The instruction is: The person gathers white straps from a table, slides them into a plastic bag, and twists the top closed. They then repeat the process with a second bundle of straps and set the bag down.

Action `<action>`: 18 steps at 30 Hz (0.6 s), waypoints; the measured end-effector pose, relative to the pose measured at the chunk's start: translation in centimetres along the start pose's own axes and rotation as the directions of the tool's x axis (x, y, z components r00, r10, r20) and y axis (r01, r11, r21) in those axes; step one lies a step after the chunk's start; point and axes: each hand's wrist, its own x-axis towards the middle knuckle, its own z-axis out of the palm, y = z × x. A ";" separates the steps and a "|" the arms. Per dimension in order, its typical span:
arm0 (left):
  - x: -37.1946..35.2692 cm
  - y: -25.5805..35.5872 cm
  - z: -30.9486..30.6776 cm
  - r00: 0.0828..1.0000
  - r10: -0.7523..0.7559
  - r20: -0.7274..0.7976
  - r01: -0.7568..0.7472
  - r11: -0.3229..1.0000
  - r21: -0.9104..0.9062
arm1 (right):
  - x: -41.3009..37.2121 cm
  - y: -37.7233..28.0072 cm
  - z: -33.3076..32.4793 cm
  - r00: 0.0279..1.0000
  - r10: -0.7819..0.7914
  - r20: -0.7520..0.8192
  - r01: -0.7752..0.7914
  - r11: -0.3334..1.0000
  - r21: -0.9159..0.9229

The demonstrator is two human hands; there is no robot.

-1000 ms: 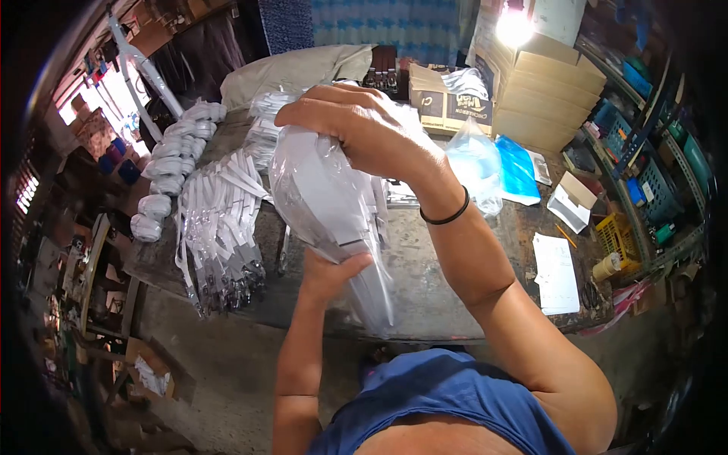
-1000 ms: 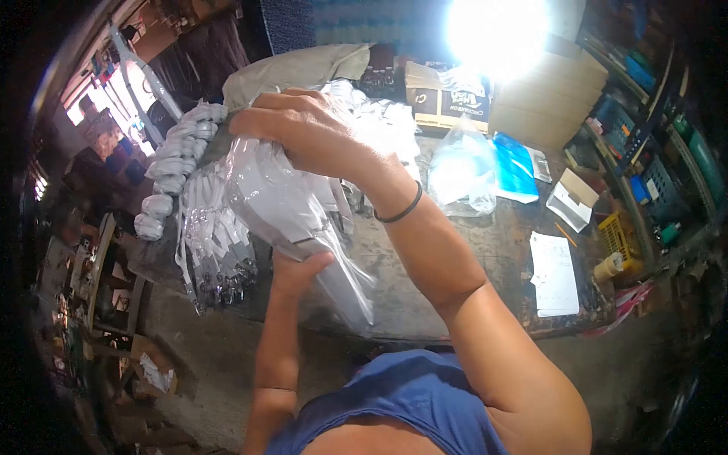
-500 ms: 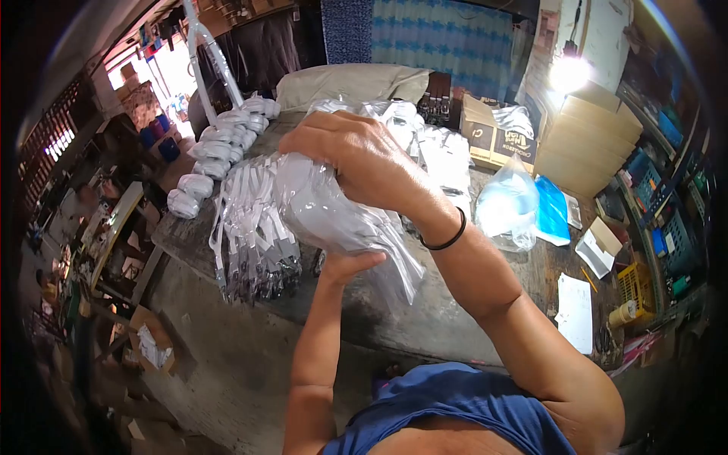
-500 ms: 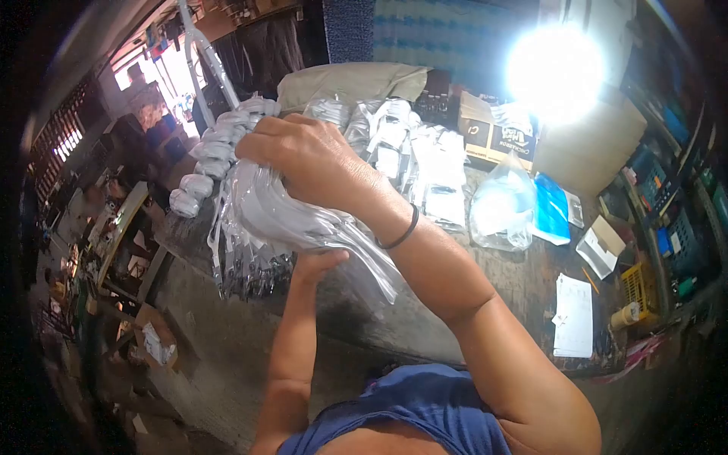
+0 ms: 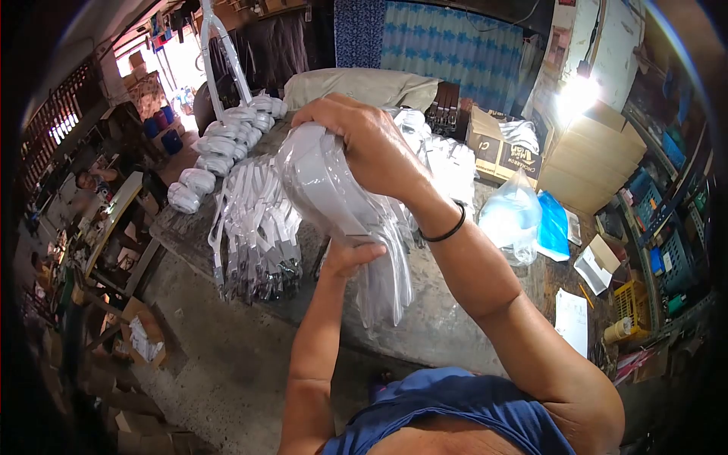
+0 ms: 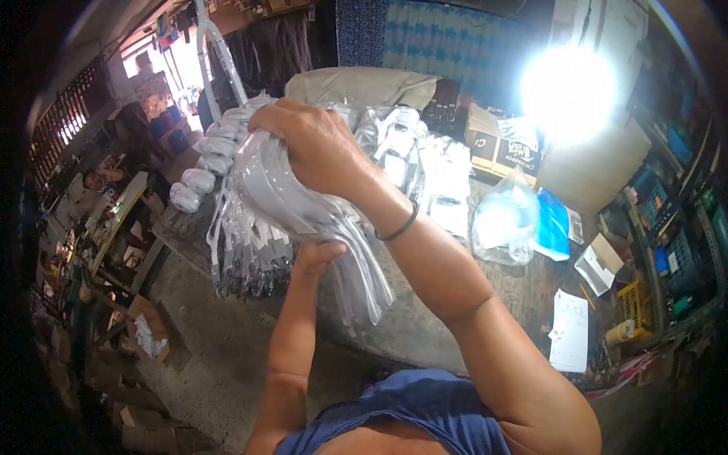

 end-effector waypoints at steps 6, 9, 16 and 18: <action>0.0 0.6 1.8 0.991 0.081 -0.103 -0.085 0.996 -0.027 | 0.4 2.5 1.2 0.987 -0.159 -0.017 0.157 0.985 -0.070; 0.5 0.1 2.0 0.978 0.156 -0.138 -0.169 0.982 -0.088 | 1.3 1.5 1.1 0.984 -0.136 0.112 0.133 0.990 0.037; -0.2 0.9 2.0 0.966 0.138 -0.218 -0.157 0.985 -0.071 | 1.1 3.4 1.1 0.920 -0.025 0.391 -0.016 0.995 0.100; -0.1 0.8 1.9 0.960 0.190 -0.204 -0.211 0.974 -0.085 | -0.5 3.4 0.1 0.908 0.093 0.409 -0.189 0.961 0.202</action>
